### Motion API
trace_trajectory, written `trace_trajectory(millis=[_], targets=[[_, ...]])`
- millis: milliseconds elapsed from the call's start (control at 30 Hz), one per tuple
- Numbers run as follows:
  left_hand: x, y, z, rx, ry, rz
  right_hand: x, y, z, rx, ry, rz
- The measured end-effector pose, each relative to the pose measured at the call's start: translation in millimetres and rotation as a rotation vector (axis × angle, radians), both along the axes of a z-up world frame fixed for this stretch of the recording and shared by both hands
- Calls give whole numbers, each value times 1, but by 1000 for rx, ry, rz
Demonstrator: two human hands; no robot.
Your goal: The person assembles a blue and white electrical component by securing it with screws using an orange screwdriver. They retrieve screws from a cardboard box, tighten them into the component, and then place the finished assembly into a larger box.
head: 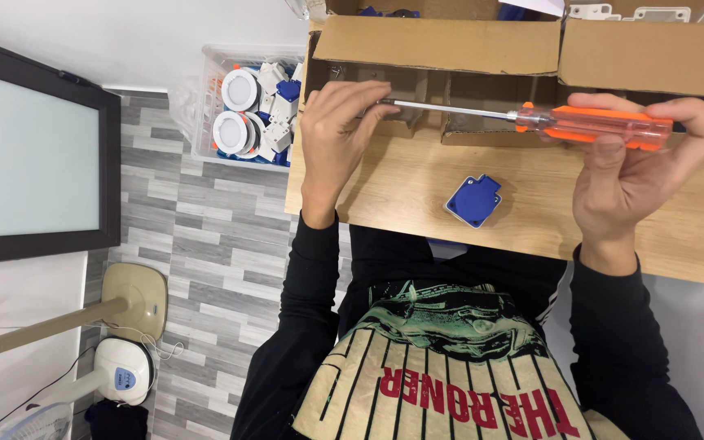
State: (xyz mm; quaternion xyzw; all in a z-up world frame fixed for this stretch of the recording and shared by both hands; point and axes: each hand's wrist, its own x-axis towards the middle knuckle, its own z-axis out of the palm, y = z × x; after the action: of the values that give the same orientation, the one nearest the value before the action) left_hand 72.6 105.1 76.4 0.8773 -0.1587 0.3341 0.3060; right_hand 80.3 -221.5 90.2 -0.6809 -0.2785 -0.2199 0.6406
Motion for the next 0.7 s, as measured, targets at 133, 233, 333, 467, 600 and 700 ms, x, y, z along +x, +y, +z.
trace_trajectory(millis=[133, 233, 333, 467, 600, 700], targets=[[-5, -4, 8, -1, 9, 11, -1, -1, 3, 51, 38, 63], [-7, -7, 9, -6, 5, 1, 2, -5, -6, 64, 6, 25], [-7, -8, 9, -11, 0, -17, 3, -15, -18, 82, 17, 26], [-8, -6, -3, -6, 48, -42, 0, -20, -13, 71, 43, 48], [-10, -16, -8, -117, 16, -125, -1, -27, -5, 45, -29, 31], [-12, -21, -23, -203, -35, -175, -1, -46, -17, 99, 50, 52]])
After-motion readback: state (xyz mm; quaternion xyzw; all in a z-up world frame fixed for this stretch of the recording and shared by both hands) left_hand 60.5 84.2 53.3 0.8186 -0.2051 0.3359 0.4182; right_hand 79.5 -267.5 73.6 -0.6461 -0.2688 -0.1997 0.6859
